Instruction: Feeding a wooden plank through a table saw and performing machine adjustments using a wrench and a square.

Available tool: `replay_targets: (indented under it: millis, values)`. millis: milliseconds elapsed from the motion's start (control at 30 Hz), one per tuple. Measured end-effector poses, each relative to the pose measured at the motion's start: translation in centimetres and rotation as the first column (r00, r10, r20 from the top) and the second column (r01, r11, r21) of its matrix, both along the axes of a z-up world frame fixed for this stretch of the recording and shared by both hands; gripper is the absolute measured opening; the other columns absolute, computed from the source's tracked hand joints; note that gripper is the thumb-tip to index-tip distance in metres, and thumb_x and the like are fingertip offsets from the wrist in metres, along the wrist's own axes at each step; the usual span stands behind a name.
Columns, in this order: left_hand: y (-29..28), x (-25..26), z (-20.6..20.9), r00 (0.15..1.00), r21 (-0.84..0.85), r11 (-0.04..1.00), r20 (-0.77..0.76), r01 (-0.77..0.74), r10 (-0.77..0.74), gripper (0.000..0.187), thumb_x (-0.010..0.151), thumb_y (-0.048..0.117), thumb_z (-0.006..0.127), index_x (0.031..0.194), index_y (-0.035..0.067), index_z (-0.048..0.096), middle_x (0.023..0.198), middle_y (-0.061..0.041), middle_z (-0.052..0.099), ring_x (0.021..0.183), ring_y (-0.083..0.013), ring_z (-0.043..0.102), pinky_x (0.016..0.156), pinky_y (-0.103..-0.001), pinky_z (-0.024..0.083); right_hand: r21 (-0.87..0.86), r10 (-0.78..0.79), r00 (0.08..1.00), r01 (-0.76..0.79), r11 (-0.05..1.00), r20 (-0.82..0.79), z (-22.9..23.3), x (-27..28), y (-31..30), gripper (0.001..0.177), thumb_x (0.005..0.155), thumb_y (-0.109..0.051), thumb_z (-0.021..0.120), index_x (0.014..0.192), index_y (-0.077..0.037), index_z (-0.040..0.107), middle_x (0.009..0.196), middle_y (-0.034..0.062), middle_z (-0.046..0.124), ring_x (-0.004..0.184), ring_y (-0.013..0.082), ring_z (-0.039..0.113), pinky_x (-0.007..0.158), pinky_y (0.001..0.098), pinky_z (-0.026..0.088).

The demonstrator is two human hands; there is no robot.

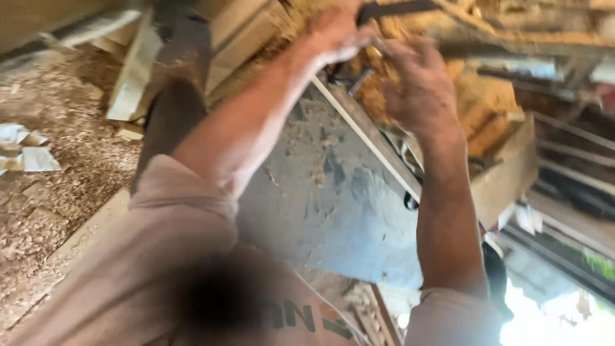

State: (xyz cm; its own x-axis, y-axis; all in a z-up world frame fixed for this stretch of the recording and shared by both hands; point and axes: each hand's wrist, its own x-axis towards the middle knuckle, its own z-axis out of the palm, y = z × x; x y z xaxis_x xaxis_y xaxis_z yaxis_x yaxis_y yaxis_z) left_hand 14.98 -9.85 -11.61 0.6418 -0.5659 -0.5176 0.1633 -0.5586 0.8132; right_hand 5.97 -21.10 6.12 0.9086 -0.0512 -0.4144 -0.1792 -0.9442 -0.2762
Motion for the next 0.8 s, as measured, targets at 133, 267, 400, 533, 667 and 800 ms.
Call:
replay_targets:
  millis: [133, 267, 400, 533, 667, 800]
  values:
    - [0.8, -0.8, -0.6, 0.999, -0.041, 0.999, 0.037, -0.025, 0.027, 0.043, 0.102, 0.050, 0.066, 0.129, 0.019, 0.053, 0.109, -0.004, 0.062, 0.094, -0.0243, 0.058, 0.080, -0.040, 0.047, -0.355, 0.621, 0.779, -0.606, 0.712, -0.085, -1.2, -1.2, -1.0, 0.061, 0.099, -0.034, 0.074, 0.154, -0.018, 0.056, 0.149, 0.0179, 0.050, 0.114, 0.0326, 0.057, 0.092, 0.0457, 0.056]
    - [0.6, -0.7, -2.6, 0.988, -0.087, 0.995, 0.144, -0.041, 0.054, 0.062, 0.100, 0.045, 0.072, 0.150, 0.026, 0.040, 0.131, -0.012, 0.062, 0.119, -0.0361, 0.059, 0.101, -0.054, 0.047, -0.466, 0.756, 0.652, -0.684, 0.561, -0.047, -3.1, -0.9, -1.7, 0.045, 0.111, -0.046, 0.058, 0.148, -0.019, 0.059, 0.143, 0.0111, 0.057, 0.101, 0.0277, 0.062, 0.088, 0.0406, 0.059]
    - [1.2, -0.5, -0.9, 0.990, -0.087, 0.995, 0.126, -0.058, 0.068, 0.049, 0.097, 0.040, 0.073, 0.137, 0.019, 0.052, 0.104, -0.007, 0.068, 0.085, -0.0251, 0.067, 0.071, -0.036, 0.060, -0.469, 0.808, 0.589, -0.719, 0.513, -0.019, -4.6, -1.0, -1.6, 0.039, 0.110, -0.042, 0.062, 0.143, -0.020, 0.062, 0.135, 0.0096, 0.067, 0.097, 0.0243, 0.067, 0.087, 0.0380, 0.058]
    - [1.3, -0.4, -0.9, 0.992, -0.082, 0.995, 0.109, -0.057, 0.066, 0.046, 0.097, 0.042, 0.073, 0.130, 0.018, 0.053, 0.098, -0.004, 0.065, 0.081, -0.0221, 0.065, 0.071, -0.038, 0.057, -0.379, 0.680, 0.711, -0.587, 0.715, 0.179, -6.8, -2.0, -1.2, 0.029, 0.116, -0.042, 0.056, 0.107, -0.015, 0.063, 0.098, 0.0037, 0.061, 0.070, 0.0141, 0.054, 0.059, 0.0290, 0.050]
    - [1.3, -0.2, -0.8, 0.999, -0.076, 0.997, 0.047, -0.015, 0.019, 0.032, 0.101, 0.040, 0.066, 0.123, 0.021, 0.053, 0.083, 0.003, 0.061, 0.060, -0.0120, 0.059, 0.055, -0.028, 0.054, 0.237, -0.497, 0.819, 0.563, 0.792, -0.288, -2.7, 0.0, 5.3, 0.042, 0.103, -0.018, 0.064, 0.141, -0.010, 0.048, 0.094, 0.0111, 0.077, 0.067, 0.0145, 0.075, 0.044, 0.0246, 0.061]
    - [0.0, 0.6, -5.5, 0.972, -0.093, 0.994, 0.230, 0.062, -0.039, 0.047, 0.089, 0.055, 0.068, 0.123, 0.022, 0.064, 0.116, -0.020, 0.072, 0.107, -0.0463, 0.066, 0.079, -0.055, 0.051, 0.611, -0.743, 0.613, 0.704, 0.361, -0.267, -7.9, -1.2, 3.8, 0.050, 0.086, -0.019, 0.080, 0.127, -0.008, 0.053, 0.076, 0.0135, 0.072, 0.049, 0.0182, 0.066, 0.041, 0.0300, 0.055]
